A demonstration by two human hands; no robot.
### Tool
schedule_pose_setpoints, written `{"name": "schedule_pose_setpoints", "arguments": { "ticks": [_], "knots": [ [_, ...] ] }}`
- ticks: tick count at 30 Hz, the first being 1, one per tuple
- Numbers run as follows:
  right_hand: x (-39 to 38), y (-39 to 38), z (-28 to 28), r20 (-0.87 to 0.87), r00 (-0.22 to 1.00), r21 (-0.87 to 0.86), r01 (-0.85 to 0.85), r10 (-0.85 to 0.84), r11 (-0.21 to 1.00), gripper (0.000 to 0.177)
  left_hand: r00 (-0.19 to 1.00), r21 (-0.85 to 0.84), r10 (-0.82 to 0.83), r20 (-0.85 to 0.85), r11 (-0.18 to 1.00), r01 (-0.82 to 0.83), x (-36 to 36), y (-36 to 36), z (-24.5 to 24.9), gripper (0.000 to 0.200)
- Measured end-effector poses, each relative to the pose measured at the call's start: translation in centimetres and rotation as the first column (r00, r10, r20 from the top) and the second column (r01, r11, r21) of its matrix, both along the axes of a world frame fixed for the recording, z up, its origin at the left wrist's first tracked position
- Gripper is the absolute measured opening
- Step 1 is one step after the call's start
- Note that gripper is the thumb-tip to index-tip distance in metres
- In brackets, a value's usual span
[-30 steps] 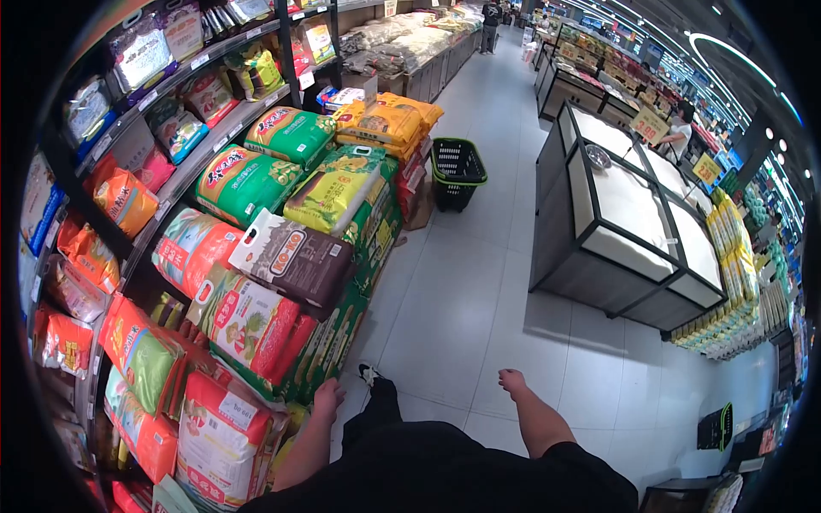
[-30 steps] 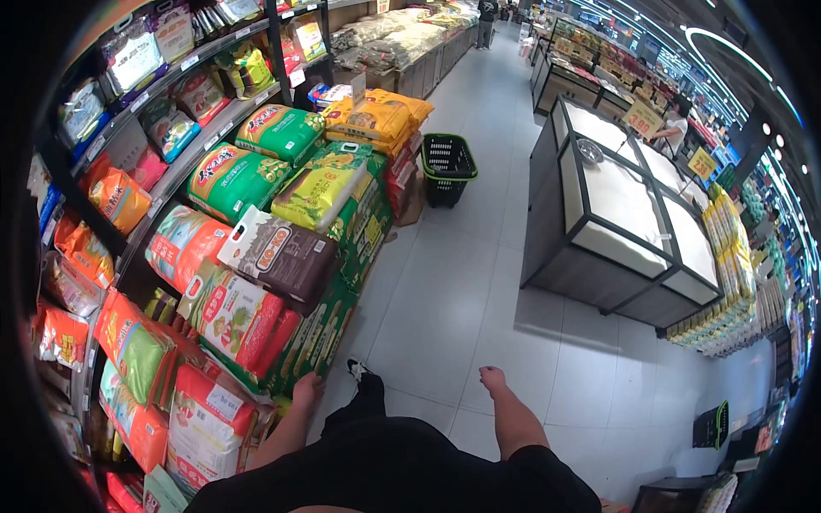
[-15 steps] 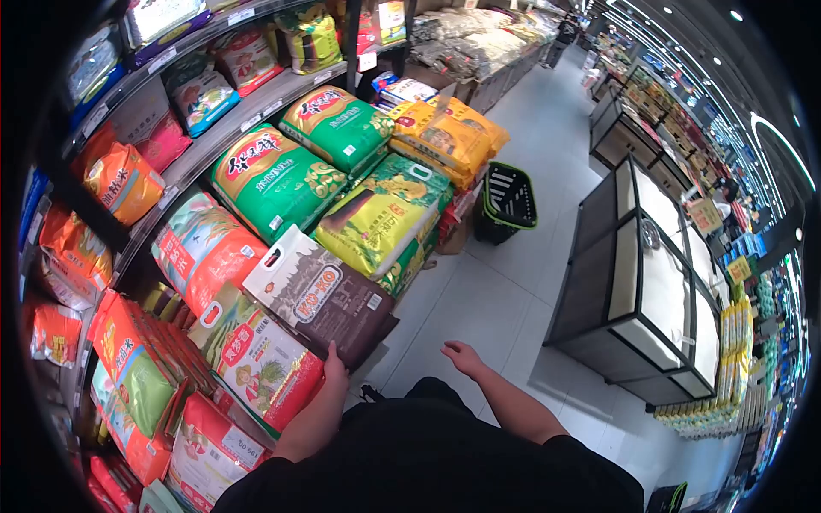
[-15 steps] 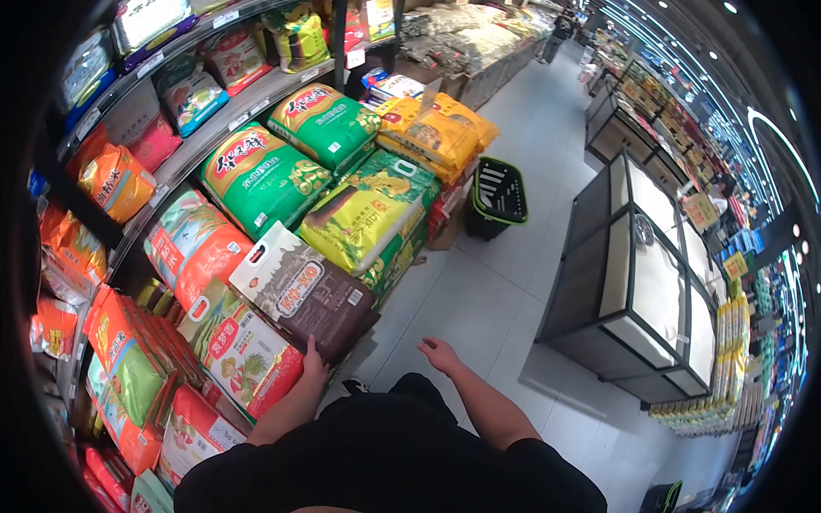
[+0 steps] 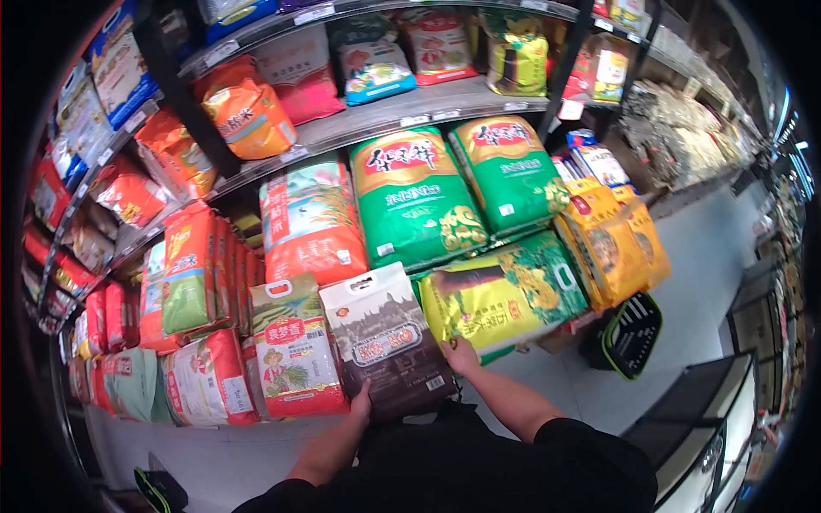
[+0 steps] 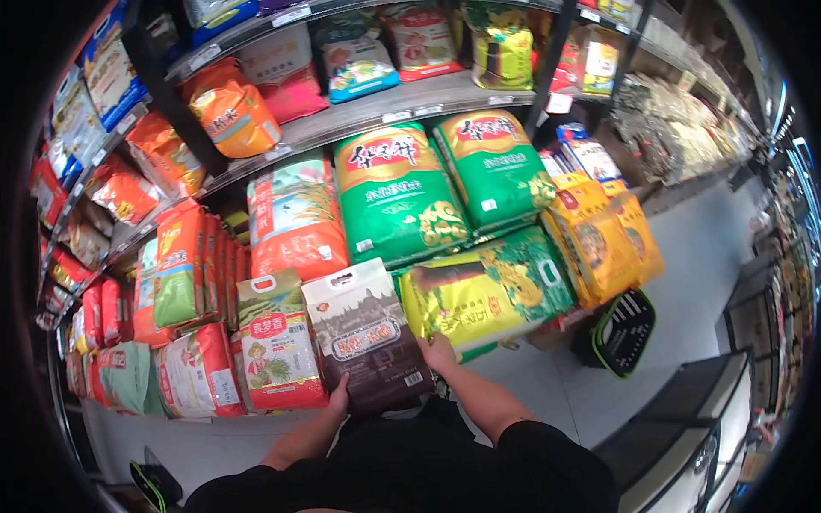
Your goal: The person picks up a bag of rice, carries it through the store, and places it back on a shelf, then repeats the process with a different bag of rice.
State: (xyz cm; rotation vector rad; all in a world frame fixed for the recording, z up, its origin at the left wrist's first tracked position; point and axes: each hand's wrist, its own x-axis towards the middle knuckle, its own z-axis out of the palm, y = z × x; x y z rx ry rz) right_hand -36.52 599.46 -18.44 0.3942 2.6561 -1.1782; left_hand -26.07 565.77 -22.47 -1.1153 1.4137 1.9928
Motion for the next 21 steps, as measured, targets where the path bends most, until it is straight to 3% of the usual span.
{"name": "schedule_pose_setpoints", "arguments": {
  "ticks": [2,3,5,8,11,13,16,19,21],
  "knots": [
    [-0.9,-0.5,3.4,0.056,0.997,-0.03,0.049,-0.047,0.998,0.046,0.993,0.059,0.114,-0.021,0.992,-0.113,-0.2,2.3,5.6,0.072],
    [-0.8,-1.0,3.0,-0.032,0.999,-0.021,0.034,-0.034,0.999,0.044,0.986,0.093,0.166,-0.023,0.982,-0.164,-0.3,3.1,8.3,0.07],
    [0.9,-1.1,2.1,-0.204,0.979,0.015,0.009,-0.005,1.0,0.041,0.984,0.115,0.178,0.025,0.977,-0.18,0.0,2.7,8.0,0.068],
    [1.3,-1.1,5.3,-0.286,0.927,0.035,-0.241,0.241,0.97,0.044,0.996,0.028,0.083,0.017,0.996,-0.084,-0.2,1.4,7.3,0.065],
    [-0.3,-1.9,5.6,-0.164,0.95,0.021,-0.264,0.264,0.964,0.048,0.989,-0.055,-0.142,0.051,0.988,0.145,-1.4,0.2,7.9,0.063],
    [-1.7,-2.7,5.1,-0.184,0.947,0.048,-0.257,0.261,0.965,0.051,0.969,-0.069,-0.245,0.031,0.967,0.246,-3.1,0.2,10.6,0.06],
    [-4.1,-4.5,7.9,-0.022,0.96,0.006,-0.278,0.278,0.961,0.05,0.99,0.22,0.13,-0.052,0.969,-0.116,-3.5,0.6,9.3,0.053],
    [-4.7,-6.2,4.9,0.004,0.981,0.092,-0.195,0.195,0.976,0.046,0.967,0.083,-0.001,-0.254,0.996,0.023,-3.6,1.4,9.3,0.055],
    [-4.4,-6.7,4.7,0.013,0.992,0.072,-0.13,0.129,0.989,0.046,0.957,-0.03,-0.049,-0.285,0.999,0.042,-3.5,2.1,10.9,0.057]
  ]
}}
